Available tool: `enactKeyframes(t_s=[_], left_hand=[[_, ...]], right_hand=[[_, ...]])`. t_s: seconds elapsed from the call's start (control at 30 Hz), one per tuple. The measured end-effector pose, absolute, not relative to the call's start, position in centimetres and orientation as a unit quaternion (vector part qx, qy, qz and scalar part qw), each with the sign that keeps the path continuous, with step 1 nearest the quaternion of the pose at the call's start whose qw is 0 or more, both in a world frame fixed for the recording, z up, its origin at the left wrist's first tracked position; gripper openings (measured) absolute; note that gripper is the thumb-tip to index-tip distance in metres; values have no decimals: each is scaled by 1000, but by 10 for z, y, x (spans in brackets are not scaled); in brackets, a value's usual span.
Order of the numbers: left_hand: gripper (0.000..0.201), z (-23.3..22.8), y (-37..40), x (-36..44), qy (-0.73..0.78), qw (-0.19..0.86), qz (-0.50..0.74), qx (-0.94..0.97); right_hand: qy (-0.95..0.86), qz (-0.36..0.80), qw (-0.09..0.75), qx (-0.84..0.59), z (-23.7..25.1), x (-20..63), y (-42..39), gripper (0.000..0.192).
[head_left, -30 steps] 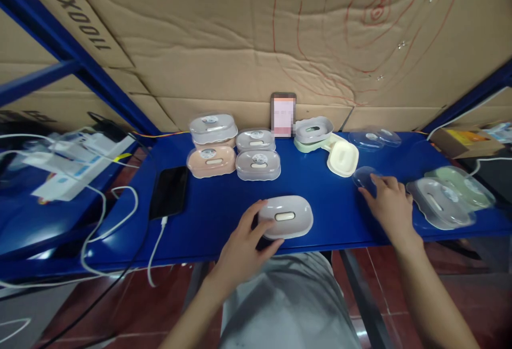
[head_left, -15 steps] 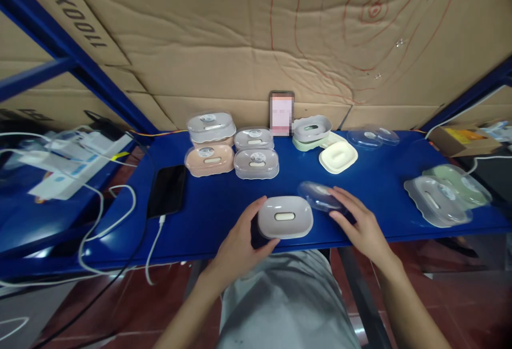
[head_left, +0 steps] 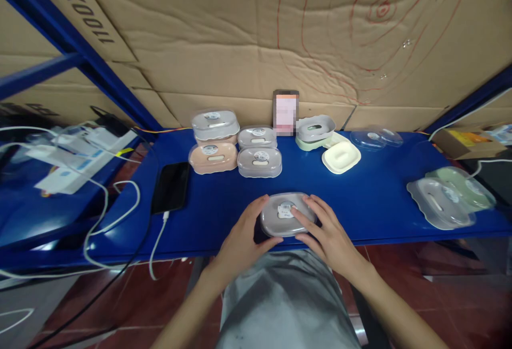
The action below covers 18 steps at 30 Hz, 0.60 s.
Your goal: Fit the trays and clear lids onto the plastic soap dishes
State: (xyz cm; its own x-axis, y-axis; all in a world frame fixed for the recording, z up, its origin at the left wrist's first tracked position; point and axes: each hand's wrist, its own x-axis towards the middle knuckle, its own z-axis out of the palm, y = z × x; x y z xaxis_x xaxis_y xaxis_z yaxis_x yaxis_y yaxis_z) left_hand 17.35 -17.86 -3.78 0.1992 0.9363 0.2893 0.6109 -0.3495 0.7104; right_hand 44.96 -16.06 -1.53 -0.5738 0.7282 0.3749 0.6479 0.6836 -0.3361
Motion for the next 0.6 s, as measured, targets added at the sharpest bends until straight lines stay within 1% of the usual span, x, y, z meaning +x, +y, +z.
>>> enactKeyframes(t_s=[0.1, 0.23, 0.33, 0.43, 0.53, 0.6], left_hand=[[93, -34, -177, 173, 518, 219, 350, 749], [80, -32, -176, 172, 511, 213, 333, 763], [75, -31, -176, 173, 511, 211, 336, 762], [71, -23, -173, 167, 513, 198, 356, 755], [65, -6, -157, 143, 530, 136, 386, 743], [66, 7, -136, 114, 544, 78, 406, 730]], right_hand=[[-885, 69, 245, -390, -19, 448, -160, 68], [-882, 50, 243, -401, -25, 444, -159, 71], [-885, 42, 243, -396, -30, 443, -160, 80], [-872, 67, 269, -404, -32, 445, -161, 90], [-842, 116, 286, -442, -33, 447, -161, 86], [-832, 133, 287, -456, -32, 447, -160, 80]])
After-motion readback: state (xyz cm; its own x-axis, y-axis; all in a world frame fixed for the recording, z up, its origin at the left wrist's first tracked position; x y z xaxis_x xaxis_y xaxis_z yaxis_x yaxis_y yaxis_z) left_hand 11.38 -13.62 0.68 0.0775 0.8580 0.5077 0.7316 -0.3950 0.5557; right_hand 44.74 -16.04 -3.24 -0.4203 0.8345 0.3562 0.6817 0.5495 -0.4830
